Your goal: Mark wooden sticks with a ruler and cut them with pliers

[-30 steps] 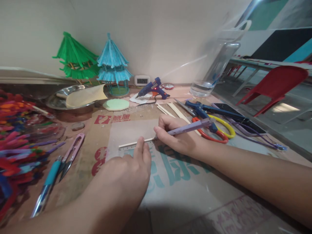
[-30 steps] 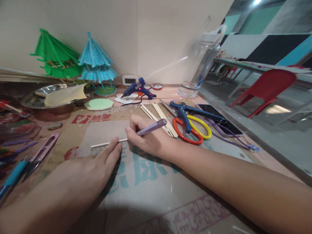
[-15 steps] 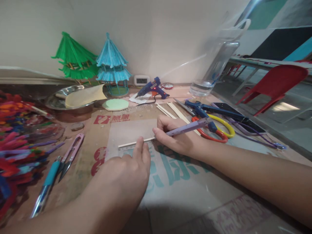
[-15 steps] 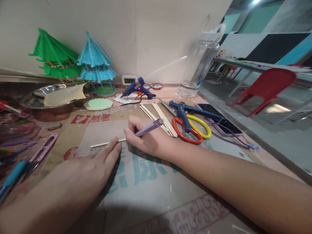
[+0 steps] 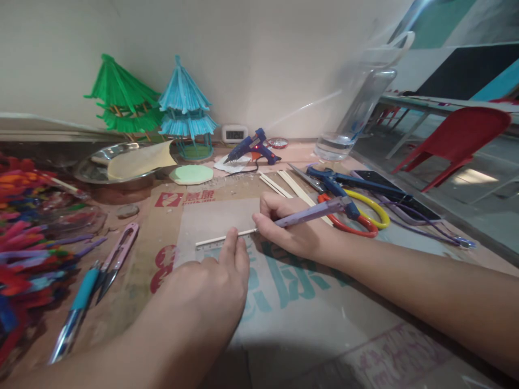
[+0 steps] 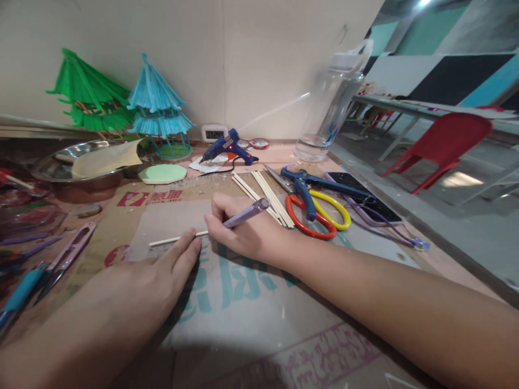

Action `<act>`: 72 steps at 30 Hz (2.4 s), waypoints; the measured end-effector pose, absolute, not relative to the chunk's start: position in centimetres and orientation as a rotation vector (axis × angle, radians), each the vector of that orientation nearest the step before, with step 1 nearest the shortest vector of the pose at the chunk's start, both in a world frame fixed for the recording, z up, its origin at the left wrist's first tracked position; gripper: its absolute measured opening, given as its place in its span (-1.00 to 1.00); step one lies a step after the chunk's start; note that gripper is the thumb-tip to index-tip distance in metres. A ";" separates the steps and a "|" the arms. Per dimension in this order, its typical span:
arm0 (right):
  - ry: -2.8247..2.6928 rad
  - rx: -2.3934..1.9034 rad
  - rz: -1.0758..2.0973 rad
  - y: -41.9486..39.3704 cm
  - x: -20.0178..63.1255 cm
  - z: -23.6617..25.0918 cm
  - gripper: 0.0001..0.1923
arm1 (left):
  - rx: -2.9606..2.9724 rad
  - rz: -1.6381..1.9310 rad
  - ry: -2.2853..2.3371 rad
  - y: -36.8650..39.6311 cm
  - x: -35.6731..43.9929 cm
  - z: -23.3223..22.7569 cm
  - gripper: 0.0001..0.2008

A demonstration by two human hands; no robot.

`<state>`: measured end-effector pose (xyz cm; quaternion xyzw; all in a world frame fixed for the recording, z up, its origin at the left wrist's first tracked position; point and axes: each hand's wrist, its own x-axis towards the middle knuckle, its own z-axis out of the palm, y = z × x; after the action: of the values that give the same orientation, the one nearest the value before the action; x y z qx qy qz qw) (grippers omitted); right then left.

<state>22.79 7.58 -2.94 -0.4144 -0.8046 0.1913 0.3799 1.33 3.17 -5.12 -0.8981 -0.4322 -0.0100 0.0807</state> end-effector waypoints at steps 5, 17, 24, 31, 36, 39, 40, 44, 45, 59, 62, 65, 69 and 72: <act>-2.033 -1.065 0.523 7.5 22.7 -2.9 -0.75 | -2.675 -0.017 -1.298 3.2 1.4 -5.1 -0.44; -2.066 -1.046 0.458 7.6 22.7 -3.0 -0.75 | -2.635 0.046 -1.296 3.0 1.8 -4.7 -0.43; -2.067 -1.044 0.471 7.6 22.8 -3.0 -0.75 | -2.603 0.083 -1.241 2.9 2.3 -3.9 -0.41; -1.914 -0.995 0.451 7.5 23.3 -2.5 -0.78 | -2.550 0.572 -1.237 2.8 5.3 -0.9 -0.30; -2.339 -1.025 0.199 8.9 24.5 -1.6 -0.88 | -2.528 0.539 -1.206 2.5 5.5 -0.5 -0.29; -2.498 -1.112 0.280 9.1 24.9 -1.0 -0.91 | -2.517 0.401 -1.126 2.1 4.9 -0.8 -0.35; -2.521 -1.141 0.327 9.0 24.8 -0.9 -0.92 | -2.510 0.349 -1.093 2.0 4.7 -1.0 -0.36; -2.464 -1.204 0.427 8.3 24.2 -1.0 -0.89 | -2.422 0.229 -0.964 1.7 4.2 -1.9 -0.35; -2.441 -1.215 0.433 8.2 24.1 -1.2 -0.87 | -2.401 0.221 -0.939 1.7 4.2 -2.0 -0.34; -2.387 -1.213 0.202 16.1 16.7 0.9 -0.93 | -2.299 -0.189 -0.840 1.9 3.1 -3.1 -0.41; -2.374 -1.255 0.157 16.8 16.4 1.5 -0.89 | -2.313 -0.273 -0.824 2.3 2.8 -3.4 -0.44; -2.335 -1.348 0.121 16.0 18.4 3.0 -0.73 | -2.362 -0.276 -0.809 2.6 2.8 -3.8 -0.45; -2.352 -1.537 0.093 14.0 22.3 4.5 -0.70 | -2.438 -0.177 -0.836 2.6 3.0 -4.0 -0.43; -2.375 -1.721 0.044 12.4 24.2 4.0 -0.82 | -2.494 -0.165 -0.929 2.1 2.7 -3.3 -0.44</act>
<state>24.24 12.40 4.01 -0.5836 -0.8053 0.0149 0.1039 2.73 2.15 -3.31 -0.9090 -0.3387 -0.0601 0.2352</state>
